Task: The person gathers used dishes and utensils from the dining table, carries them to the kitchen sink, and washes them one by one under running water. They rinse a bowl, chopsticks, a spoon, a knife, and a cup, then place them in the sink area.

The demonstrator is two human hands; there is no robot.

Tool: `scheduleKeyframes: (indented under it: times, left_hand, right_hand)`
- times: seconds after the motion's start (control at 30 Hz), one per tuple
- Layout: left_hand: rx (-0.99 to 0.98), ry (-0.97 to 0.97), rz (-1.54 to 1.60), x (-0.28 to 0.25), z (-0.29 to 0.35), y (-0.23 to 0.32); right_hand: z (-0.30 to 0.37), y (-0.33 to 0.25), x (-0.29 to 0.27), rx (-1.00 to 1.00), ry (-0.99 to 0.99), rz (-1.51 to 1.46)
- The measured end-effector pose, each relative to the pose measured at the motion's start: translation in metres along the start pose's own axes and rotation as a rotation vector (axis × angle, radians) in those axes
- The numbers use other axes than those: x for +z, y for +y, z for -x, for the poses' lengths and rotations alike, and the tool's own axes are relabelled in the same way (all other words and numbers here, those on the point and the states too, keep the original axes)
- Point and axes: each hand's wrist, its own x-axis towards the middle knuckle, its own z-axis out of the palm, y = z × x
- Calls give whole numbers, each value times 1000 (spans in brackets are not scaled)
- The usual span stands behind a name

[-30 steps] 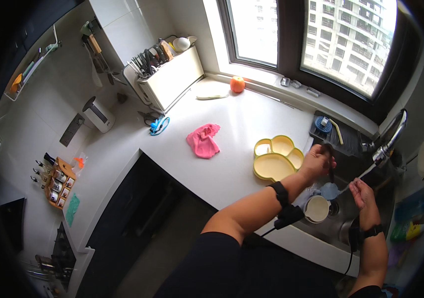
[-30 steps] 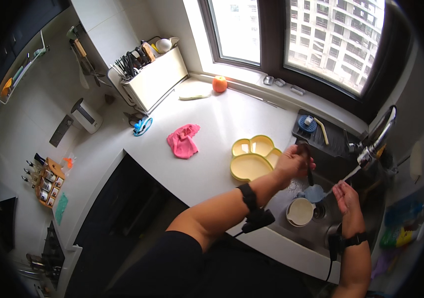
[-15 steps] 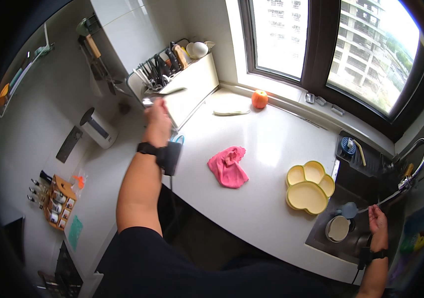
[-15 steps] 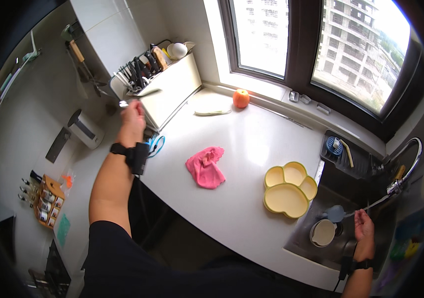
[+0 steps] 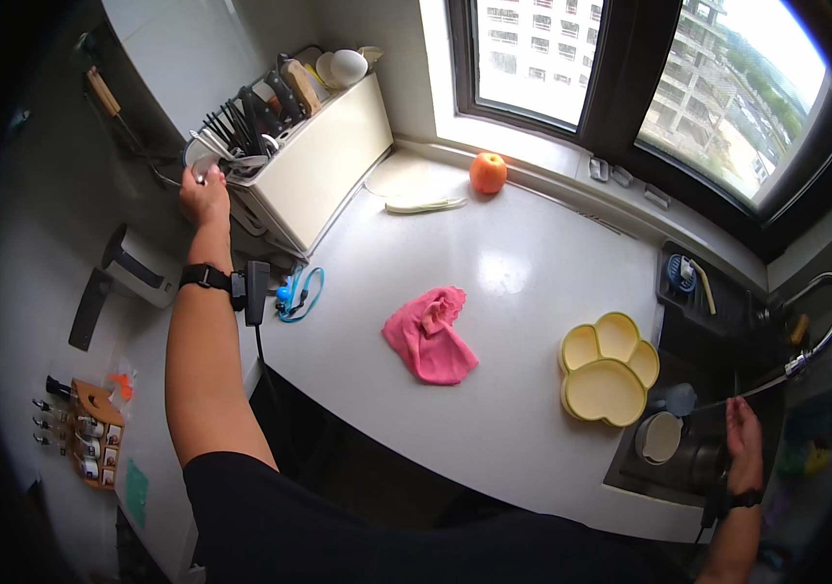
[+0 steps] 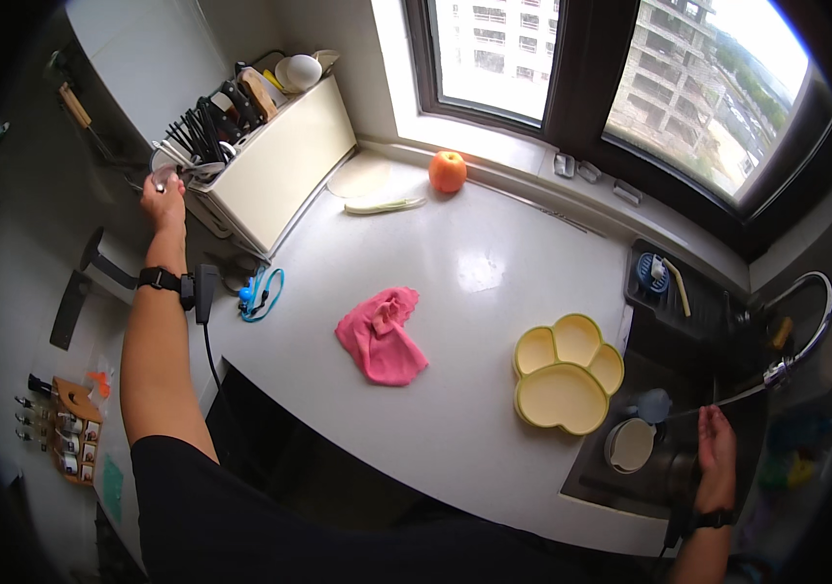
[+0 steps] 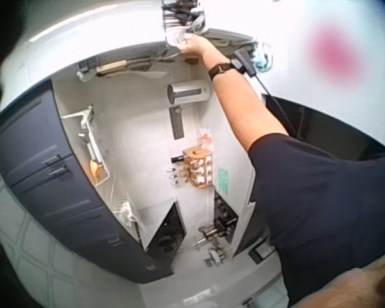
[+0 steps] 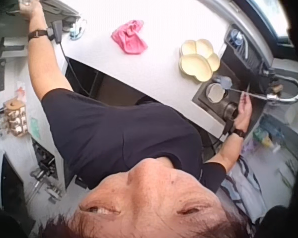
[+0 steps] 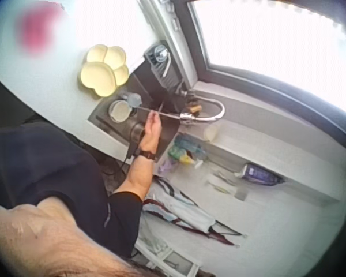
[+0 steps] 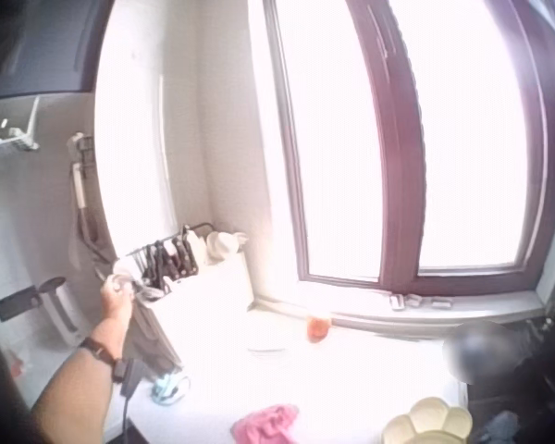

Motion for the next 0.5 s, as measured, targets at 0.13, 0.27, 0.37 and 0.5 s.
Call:
scheduleKeyframes:
  times: [0.13, 0.27, 0.37, 0.5]
  left_hand:
    - [421, 22, -230, 5, -21, 17]
    - [520, 32, -502, 12, -5, 41]
    - [508, -22, -624, 25, 6, 48]
    - [213, -261, -932, 35, 15, 82]
  right_hand:
    - [-1, 0, 8, 17, -9, 23]
    - [0, 3, 4, 36, -31, 20]
    - [-2, 6, 3, 52, -44, 2]
    - [6, 6, 7, 33, 8, 3]
